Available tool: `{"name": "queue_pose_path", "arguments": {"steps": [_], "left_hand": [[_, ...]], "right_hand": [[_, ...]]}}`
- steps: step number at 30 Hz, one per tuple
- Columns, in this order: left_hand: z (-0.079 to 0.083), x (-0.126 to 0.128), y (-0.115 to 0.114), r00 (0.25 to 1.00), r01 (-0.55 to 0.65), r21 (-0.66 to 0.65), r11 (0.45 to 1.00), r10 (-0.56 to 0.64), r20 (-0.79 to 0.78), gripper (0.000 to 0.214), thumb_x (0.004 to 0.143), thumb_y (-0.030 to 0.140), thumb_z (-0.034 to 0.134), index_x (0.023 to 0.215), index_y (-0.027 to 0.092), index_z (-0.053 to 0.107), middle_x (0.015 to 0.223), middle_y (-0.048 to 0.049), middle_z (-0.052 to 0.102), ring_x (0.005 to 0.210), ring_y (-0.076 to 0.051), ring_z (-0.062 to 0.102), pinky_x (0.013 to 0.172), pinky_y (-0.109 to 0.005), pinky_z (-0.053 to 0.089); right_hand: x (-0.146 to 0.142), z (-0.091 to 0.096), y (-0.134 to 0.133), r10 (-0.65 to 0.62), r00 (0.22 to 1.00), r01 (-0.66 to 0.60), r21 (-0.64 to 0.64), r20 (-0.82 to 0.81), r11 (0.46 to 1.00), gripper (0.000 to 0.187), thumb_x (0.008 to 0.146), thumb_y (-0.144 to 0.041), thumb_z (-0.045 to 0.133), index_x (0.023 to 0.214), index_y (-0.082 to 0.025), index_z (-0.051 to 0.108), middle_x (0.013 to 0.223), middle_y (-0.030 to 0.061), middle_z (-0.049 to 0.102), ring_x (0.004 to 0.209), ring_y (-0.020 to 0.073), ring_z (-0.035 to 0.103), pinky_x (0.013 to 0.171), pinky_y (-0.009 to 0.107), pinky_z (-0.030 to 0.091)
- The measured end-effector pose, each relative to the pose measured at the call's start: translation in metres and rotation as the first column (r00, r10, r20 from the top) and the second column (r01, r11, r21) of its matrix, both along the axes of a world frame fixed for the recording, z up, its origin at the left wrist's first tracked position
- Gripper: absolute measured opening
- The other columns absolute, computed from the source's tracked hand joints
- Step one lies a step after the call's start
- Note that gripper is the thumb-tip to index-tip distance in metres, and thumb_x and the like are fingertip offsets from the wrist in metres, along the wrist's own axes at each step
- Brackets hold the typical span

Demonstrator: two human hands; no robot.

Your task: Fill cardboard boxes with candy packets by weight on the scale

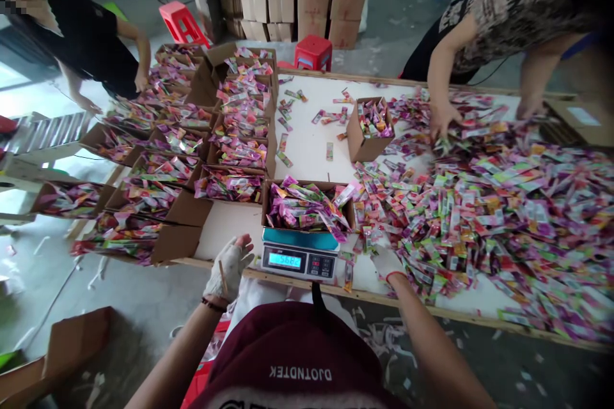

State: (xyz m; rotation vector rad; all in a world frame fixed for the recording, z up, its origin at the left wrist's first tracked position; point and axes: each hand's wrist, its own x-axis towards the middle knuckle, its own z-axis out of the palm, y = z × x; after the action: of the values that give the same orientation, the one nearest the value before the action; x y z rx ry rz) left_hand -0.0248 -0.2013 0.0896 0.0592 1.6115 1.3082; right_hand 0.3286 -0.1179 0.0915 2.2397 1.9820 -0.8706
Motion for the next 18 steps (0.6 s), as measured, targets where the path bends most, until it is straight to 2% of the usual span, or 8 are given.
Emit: {"name": "queue_pose_path", "arguments": {"steps": [7, 11, 18], "left_hand": [[-0.0039, -0.0029, -0.0069, 1.0, -0.026, -0.009, 1.0, 0.026, 0.003, 0.054, 0.063, 0.048, 0.082, 0.104, 0.015, 0.068, 0.12, -0.0129, 0.066, 0.102, -0.024, 0.065, 0.084, -0.036, 0.052], [-0.0035, -0.0024, -0.0088, 0.999, -0.034, -0.011, 0.999, 0.034, 0.009, 0.056, 0.063, 0.049, 0.083, 0.104, 0.015, 0.069, 0.117, -0.0126, 0.067, 0.101, -0.024, 0.065, 0.084, -0.035, 0.052], [-0.0053, 0.0023, -0.0107, 1.0, -0.013, 0.015, 1.0, 0.013, 0.02, 0.061, 0.06, 0.051, 0.085, 0.107, 0.015, 0.069, 0.124, -0.0138, 0.065, 0.104, -0.025, 0.065, 0.084, -0.036, 0.053]], "right_hand": [[0.001, 0.0102, 0.0046, 0.109, 0.993, -0.104, 0.1, -0.048, 0.99, 0.036, 0.097, -0.039, 0.064, 0.128, -0.02, 0.061, 0.128, 0.0093, 0.06, 0.111, 0.0225, 0.062, 0.093, 0.041, 0.056], [0.0012, 0.0085, 0.0066, 0.128, 0.991, -0.121, 0.12, -0.049, 0.985, 0.032, 0.098, -0.039, 0.063, 0.126, -0.023, 0.063, 0.129, 0.0088, 0.06, 0.111, 0.0215, 0.062, 0.093, 0.039, 0.056], [0.0075, 0.0014, 0.0102, 0.117, 0.993, -0.111, 0.149, -0.035, 0.983, 0.037, 0.097, -0.039, 0.064, 0.128, -0.02, 0.061, 0.127, 0.0091, 0.061, 0.111, 0.0226, 0.062, 0.093, 0.041, 0.056]]}}
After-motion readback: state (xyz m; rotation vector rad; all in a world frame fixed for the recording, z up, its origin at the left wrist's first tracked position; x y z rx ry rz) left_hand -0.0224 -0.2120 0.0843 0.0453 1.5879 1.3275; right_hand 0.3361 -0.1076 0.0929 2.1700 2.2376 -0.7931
